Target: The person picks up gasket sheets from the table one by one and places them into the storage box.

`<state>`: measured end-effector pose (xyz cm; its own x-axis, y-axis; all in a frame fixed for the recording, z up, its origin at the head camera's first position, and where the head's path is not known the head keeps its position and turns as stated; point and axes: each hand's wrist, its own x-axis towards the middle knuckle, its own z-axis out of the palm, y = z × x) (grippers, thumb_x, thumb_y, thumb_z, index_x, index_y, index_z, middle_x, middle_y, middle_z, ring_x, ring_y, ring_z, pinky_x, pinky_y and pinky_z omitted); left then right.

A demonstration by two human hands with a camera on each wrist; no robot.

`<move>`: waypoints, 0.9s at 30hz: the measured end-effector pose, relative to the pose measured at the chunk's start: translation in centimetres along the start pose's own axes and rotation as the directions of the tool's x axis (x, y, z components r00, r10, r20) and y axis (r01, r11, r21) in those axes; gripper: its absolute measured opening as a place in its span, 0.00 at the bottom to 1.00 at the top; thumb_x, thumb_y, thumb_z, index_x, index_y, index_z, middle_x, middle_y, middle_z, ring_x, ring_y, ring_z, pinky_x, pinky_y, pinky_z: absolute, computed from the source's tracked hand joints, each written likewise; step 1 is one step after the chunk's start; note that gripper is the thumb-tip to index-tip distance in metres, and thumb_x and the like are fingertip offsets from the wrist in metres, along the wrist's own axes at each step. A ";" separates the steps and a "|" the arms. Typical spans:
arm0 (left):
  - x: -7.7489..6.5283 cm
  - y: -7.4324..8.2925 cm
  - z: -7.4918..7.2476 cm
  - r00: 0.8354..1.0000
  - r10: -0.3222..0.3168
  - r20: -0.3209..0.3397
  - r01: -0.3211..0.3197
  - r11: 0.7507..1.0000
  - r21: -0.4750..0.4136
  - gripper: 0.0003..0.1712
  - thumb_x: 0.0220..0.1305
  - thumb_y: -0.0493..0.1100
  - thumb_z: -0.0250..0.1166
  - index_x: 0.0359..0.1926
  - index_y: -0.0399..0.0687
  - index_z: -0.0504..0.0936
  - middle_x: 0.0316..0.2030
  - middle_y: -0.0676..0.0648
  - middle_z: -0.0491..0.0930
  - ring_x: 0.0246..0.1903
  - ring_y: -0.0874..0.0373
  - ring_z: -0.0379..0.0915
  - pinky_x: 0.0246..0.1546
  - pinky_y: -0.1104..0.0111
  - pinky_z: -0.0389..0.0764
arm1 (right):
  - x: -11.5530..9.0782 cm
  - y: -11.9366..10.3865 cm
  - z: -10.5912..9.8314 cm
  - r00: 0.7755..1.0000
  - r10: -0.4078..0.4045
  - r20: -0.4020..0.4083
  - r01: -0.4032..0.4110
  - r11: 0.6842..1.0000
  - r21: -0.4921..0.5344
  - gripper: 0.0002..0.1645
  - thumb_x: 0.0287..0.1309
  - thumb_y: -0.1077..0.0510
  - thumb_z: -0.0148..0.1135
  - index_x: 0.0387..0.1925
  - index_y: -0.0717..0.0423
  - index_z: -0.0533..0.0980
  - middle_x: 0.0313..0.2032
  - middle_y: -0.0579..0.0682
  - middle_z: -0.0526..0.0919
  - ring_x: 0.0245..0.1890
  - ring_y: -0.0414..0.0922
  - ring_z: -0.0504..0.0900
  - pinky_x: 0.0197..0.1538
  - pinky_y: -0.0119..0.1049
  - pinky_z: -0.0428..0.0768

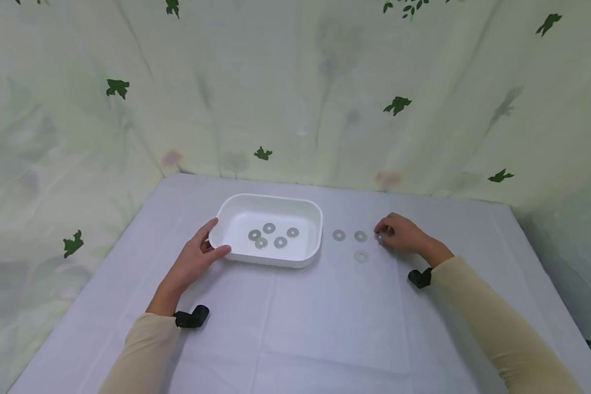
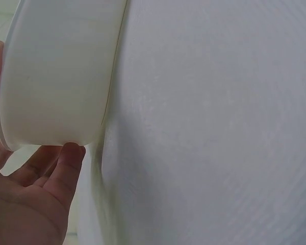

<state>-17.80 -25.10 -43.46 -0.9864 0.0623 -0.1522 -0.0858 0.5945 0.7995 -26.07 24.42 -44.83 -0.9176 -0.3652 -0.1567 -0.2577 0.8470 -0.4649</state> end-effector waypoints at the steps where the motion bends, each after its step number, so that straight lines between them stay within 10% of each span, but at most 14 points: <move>1: 0.0 0.0 0.0 1.000 -0.002 0.001 0.002 1.000 -0.005 0.55 0.63 0.58 0.68 0.80 0.58 0.44 0.78 0.39 0.50 0.70 0.42 0.64 0.54 0.76 0.73 | 0.1 0.0 -0.1 1.000 0.011 0.007 -0.011 1.000 -0.001 0.14 0.60 0.62 0.65 0.48 0.60 0.79 0.47 0.58 0.78 0.46 0.53 0.76 0.53 0.50 0.76; 8: 0.1 -0.1 0.0 1.000 -0.006 -0.002 0.006 1.000 -0.017 0.55 0.63 0.57 0.68 0.80 0.57 0.43 0.78 0.38 0.50 0.71 0.40 0.62 0.64 0.54 0.70 | 0.5 -0.1 -0.2 0.997 0.060 0.042 -0.061 0.998 0.029 0.13 0.60 0.62 0.65 0.45 0.58 0.73 0.41 0.56 0.77 0.43 0.51 0.73 0.48 0.44 0.74; 16: -0.1 -0.2 0.0 1.000 -0.013 -0.007 0.013 1.000 -0.012 0.55 0.64 0.57 0.67 0.80 0.56 0.43 0.78 0.39 0.48 0.72 0.40 0.61 0.65 0.52 0.69 | -0.1 0.6 0.0 0.998 0.005 0.065 -0.010 0.997 0.075 0.20 0.60 0.60 0.67 0.52 0.55 0.74 0.45 0.56 0.81 0.43 0.49 0.76 0.49 0.43 0.75; 27: 0.0 -0.2 0.0 1.000 -0.007 -0.007 0.007 0.999 -0.040 0.55 0.63 0.58 0.68 0.80 0.57 0.44 0.78 0.40 0.49 0.70 0.42 0.64 0.51 0.81 0.72 | -0.8 1.0 -0.3 0.999 -0.053 0.010 0.051 0.994 0.098 0.18 0.58 0.64 0.64 0.51 0.52 0.78 0.38 0.50 0.80 0.39 0.45 0.72 0.45 0.39 0.71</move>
<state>-17.81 -25.23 -43.65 -0.9867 0.0528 -0.1539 -0.0980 0.5623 0.8211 -25.64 25.66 -44.91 -0.8996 -0.4134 -0.1410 -0.2738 0.7852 -0.5554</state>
